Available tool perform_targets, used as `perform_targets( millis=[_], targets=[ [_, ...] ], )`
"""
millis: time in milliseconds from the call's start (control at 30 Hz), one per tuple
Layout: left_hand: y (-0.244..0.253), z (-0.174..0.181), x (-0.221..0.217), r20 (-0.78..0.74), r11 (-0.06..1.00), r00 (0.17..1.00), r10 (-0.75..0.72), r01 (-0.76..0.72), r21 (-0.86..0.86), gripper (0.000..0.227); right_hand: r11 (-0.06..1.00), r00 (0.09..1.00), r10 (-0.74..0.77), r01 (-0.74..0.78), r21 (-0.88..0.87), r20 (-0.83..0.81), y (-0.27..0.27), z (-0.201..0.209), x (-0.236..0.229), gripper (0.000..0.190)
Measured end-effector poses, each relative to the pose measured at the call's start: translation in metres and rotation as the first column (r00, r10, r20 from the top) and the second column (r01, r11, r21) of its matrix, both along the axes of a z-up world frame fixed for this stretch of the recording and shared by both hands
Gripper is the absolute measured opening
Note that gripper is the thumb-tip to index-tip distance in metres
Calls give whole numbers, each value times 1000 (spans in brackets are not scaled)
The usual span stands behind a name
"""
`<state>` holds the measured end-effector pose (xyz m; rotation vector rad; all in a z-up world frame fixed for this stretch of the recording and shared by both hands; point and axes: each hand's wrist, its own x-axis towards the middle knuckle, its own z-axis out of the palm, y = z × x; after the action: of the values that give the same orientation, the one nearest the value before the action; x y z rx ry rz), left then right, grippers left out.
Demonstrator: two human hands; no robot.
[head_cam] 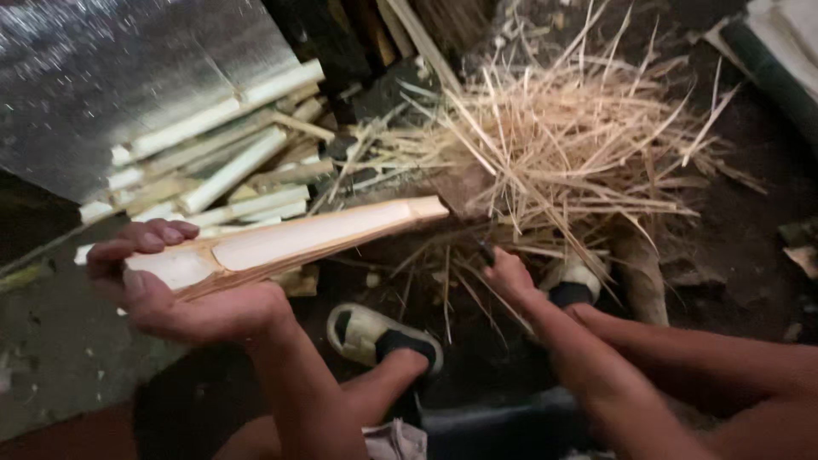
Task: The person sits on the floor and uses a knife to shave thin strips from bamboo pieces, holding the bamboo with the left hand and drawing the knife along its length with the right hand. The shaved strips accumulate on the floor while the processed bamboo pieces are set aside.
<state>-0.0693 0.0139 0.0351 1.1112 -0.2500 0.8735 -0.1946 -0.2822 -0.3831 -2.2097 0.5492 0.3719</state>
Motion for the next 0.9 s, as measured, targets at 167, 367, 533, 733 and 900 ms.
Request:
perform_targets(
  millis=[167,367,533,733,900],
  targets=[
    [10,6,-6,68,997,997,-37,32,75,19,643,977,-131,214,736,-169,-25,1,-10,53],
    [-13,18,-39,-29,947,980,-197,197,252,21,972,979,-177,159,173,99,16,25,-34,34],
    [-43,16,-60,121,982,988,-99,77,174,20,979,993,-104,111,168,-50,44,132,-28,35],
    [-44,11,-77,125,958,965,-229,201,206,22,927,919,65,-200,318,390,115,373,-73,29],
    [-39,13,-74,162,970,969,-187,156,187,26,936,938,1,-123,329,347,131,411,-50,23]
  ],
)
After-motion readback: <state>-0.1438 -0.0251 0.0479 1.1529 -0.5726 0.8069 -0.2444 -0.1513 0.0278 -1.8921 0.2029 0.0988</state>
